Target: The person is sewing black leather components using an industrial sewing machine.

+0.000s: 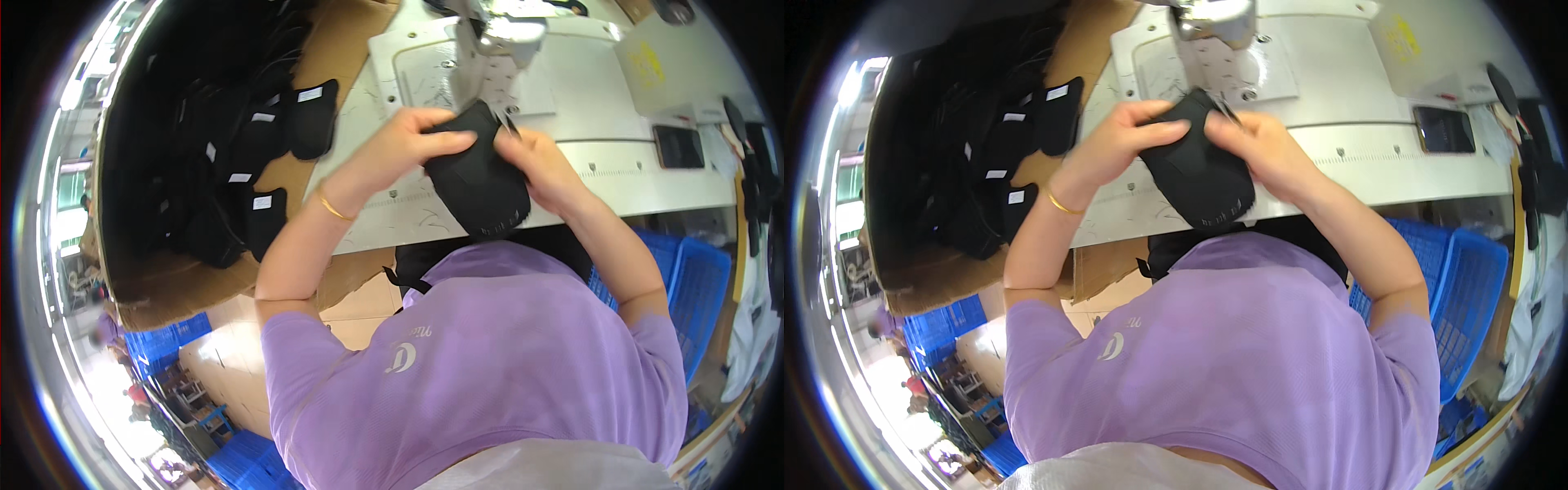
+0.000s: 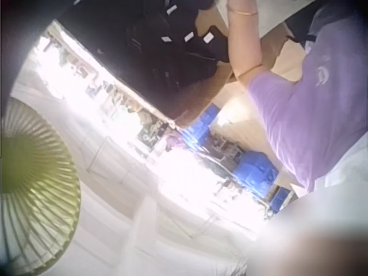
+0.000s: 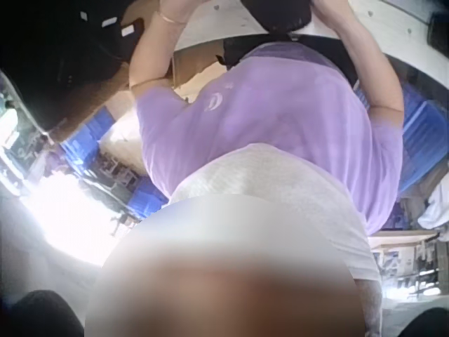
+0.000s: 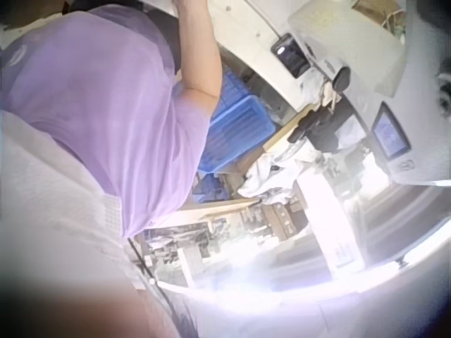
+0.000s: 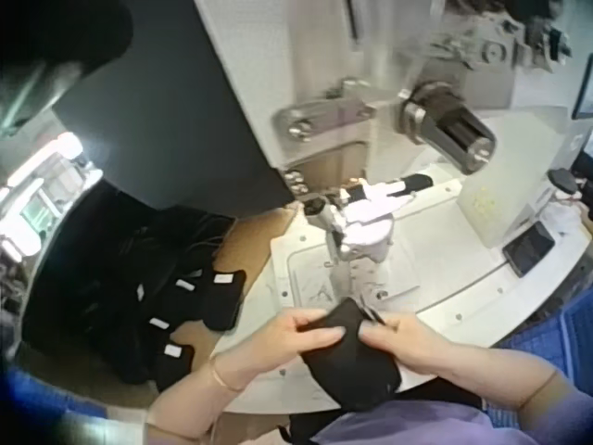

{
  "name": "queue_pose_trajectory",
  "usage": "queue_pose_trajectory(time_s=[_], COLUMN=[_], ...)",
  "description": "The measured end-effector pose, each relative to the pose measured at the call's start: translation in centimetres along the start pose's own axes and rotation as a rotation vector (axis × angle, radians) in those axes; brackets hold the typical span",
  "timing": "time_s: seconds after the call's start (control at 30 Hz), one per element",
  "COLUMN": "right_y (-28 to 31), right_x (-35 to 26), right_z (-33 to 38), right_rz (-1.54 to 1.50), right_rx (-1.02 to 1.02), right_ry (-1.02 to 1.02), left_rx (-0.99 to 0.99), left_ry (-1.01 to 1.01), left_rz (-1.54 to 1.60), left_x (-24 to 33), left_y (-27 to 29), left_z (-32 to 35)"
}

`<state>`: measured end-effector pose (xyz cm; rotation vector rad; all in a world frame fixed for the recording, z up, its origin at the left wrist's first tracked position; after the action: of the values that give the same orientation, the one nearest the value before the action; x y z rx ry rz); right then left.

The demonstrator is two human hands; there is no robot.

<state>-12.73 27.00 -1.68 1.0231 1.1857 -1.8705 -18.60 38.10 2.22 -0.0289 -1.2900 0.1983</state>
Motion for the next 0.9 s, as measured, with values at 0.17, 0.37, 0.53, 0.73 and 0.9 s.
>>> queue_pose_trajectory(time_s=[0.17,0.37,0.53,0.73,0.9], right_y=[10.4,16.6,4.4,-1.3,-0.7], right_x=[-7.0,-20.2,-11.4,-5.6,-8.9], right_z=[0.9,1.3,2.1,0.6,1.8], right_rz=[0.585,1.119,0.875,0.448,0.632], right_rx=[0.23,0.903,0.341,0.279,0.361], right_ry=[-0.087,0.364,0.837,0.349,0.459], left_rx=[0.862,0.915,0.812,0.415,0.315], left_ry=[-0.215,-0.043,-0.389,-0.221,-0.495], left_rz=[-1.622,-1.68,-0.288,0.619,-0.142], left_x=[5.1,2.5,4.1,1.8,12.1], left_y=[10.0,15.0,14.1,2.5,4.2], left_z=[5.4,3.7,6.2,2.9,0.3])
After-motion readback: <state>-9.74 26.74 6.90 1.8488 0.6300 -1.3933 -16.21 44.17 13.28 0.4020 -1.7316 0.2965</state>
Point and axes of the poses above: each hand's wrist, its own z-axis away from the middle knuckle, its own y-axis out of the back of the hand, x = y × z, the point moved 10 cm from there along -z, towards the middle knuckle, and after that the axes turned 6 degrees about z, right-handed, at the moved point
